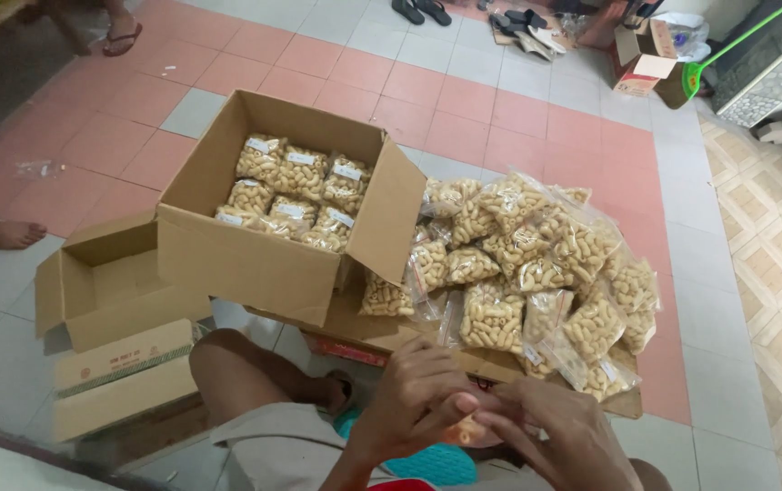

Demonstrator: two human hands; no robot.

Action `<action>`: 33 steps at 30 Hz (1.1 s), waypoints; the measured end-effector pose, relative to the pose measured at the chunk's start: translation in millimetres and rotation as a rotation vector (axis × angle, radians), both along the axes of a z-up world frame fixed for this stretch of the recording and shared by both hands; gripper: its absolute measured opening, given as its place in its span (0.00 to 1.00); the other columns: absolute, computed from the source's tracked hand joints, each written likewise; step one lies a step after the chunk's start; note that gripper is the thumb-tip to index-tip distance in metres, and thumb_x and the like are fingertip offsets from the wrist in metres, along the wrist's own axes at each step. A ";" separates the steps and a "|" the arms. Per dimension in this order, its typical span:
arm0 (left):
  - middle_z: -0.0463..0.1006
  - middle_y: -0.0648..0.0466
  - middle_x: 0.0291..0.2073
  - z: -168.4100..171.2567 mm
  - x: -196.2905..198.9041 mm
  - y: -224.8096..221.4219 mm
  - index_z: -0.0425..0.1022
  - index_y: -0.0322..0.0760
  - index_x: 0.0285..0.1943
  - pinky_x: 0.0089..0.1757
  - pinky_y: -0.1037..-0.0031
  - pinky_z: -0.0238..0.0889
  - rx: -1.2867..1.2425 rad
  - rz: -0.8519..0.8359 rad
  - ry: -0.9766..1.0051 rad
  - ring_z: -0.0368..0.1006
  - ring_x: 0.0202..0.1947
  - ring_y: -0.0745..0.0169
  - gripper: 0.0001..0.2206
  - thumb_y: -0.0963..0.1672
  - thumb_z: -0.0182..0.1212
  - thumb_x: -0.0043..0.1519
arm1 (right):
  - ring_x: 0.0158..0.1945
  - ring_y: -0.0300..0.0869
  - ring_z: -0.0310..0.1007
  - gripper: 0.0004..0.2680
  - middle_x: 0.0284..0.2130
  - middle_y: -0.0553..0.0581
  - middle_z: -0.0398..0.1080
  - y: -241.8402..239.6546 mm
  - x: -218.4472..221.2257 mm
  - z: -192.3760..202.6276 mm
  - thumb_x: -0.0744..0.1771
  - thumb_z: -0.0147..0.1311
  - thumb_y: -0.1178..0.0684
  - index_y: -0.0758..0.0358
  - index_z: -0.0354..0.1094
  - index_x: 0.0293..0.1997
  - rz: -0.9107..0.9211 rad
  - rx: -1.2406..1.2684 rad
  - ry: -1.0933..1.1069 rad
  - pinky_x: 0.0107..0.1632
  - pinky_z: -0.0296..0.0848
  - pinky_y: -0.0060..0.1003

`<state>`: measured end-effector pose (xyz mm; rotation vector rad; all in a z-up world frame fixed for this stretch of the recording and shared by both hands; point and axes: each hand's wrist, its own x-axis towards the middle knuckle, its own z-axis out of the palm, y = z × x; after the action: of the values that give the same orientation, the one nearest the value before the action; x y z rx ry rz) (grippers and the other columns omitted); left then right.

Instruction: Packing individual plastic bags of snacks into cardboard boxes for distribution.

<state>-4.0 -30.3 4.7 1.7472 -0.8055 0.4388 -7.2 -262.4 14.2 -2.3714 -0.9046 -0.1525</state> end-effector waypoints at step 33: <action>0.80 0.55 0.38 -15.4 -9.2 -27.6 0.80 0.33 0.50 0.43 0.68 0.72 -0.235 0.112 0.177 0.77 0.40 0.62 0.28 0.56 0.76 0.51 | 0.20 0.33 0.61 0.09 0.18 0.45 0.67 2.6 87.4 100.2 0.70 0.55 0.48 0.57 0.73 0.32 0.146 -0.009 0.254 0.25 0.57 0.31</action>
<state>-13.2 -57.9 -10.7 1.5907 -0.5107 0.4284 80.2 -259.8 114.3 -2.2580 -0.9494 0.2066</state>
